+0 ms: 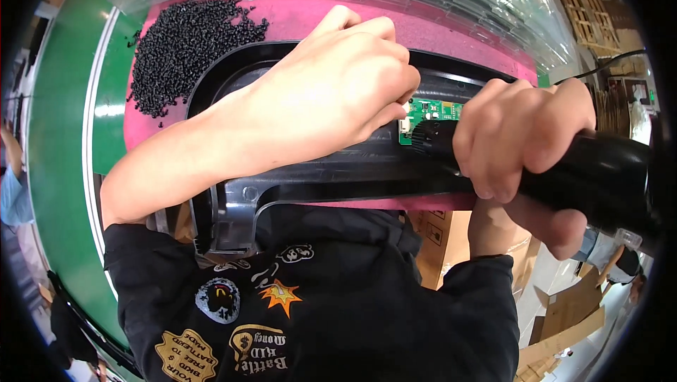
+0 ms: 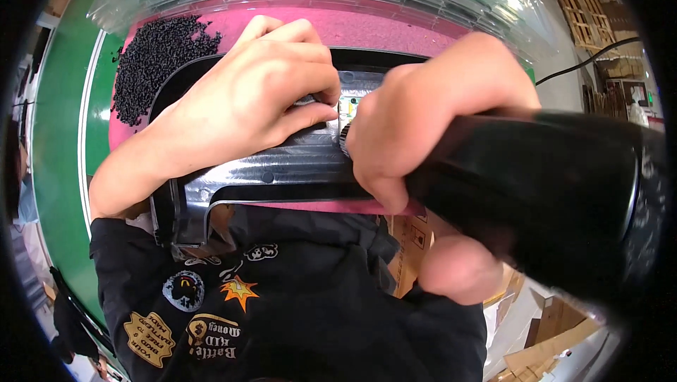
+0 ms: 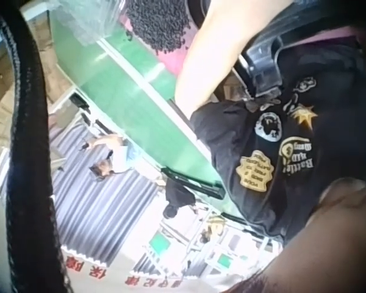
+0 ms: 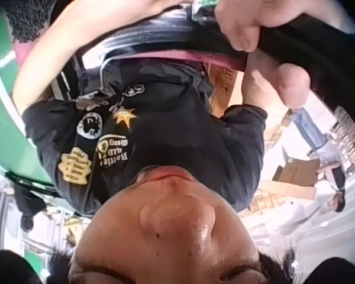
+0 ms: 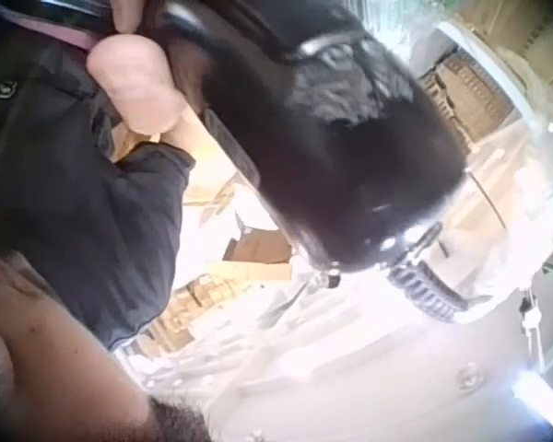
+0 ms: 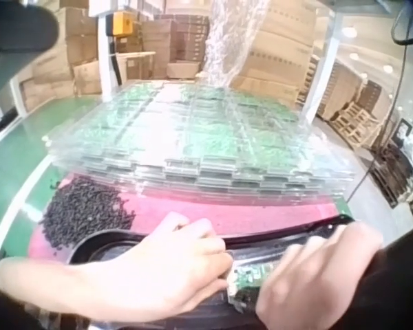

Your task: Assembling circuit boards into plastic components and fastening them using an electric screwdriver.

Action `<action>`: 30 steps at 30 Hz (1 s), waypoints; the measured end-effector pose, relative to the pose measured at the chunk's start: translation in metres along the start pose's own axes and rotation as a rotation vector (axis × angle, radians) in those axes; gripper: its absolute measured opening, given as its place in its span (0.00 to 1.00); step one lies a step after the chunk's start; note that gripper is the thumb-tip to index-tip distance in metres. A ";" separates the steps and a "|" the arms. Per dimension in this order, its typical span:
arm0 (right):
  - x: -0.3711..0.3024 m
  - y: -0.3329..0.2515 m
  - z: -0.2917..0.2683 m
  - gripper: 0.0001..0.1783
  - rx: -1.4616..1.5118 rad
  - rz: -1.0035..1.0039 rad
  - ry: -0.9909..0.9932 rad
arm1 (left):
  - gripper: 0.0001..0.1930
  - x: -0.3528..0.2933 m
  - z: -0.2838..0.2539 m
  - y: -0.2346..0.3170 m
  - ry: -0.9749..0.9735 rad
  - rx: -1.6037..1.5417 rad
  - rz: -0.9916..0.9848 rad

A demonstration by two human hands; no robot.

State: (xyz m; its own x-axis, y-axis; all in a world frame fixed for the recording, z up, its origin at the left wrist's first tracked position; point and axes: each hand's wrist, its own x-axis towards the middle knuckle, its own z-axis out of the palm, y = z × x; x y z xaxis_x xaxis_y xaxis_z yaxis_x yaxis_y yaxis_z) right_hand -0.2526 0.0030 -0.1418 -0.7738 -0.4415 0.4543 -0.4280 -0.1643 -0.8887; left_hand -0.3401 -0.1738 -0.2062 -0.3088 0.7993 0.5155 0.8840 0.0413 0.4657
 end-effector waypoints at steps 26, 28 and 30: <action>-0.043 -0.054 -0.060 0.26 -0.169 -0.073 0.315 | 0.16 0.027 -0.001 0.002 -0.110 -0.021 -0.013; -0.046 -0.047 -0.060 0.26 -0.182 -0.081 0.402 | 0.15 0.028 0.000 0.001 -0.106 -0.025 -0.008; -0.044 -0.039 -0.059 0.25 -0.186 -0.070 0.468 | 0.14 0.028 0.000 0.001 -0.125 -0.011 -0.010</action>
State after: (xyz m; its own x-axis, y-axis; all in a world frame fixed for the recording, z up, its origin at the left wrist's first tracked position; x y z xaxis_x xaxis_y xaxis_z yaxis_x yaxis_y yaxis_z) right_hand -0.2290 0.0807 -0.1238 -0.8481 0.0143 0.5297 -0.5298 -0.0007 -0.8481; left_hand -0.3479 -0.1517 -0.1916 -0.2709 0.8675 0.4173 0.8770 0.0437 0.4785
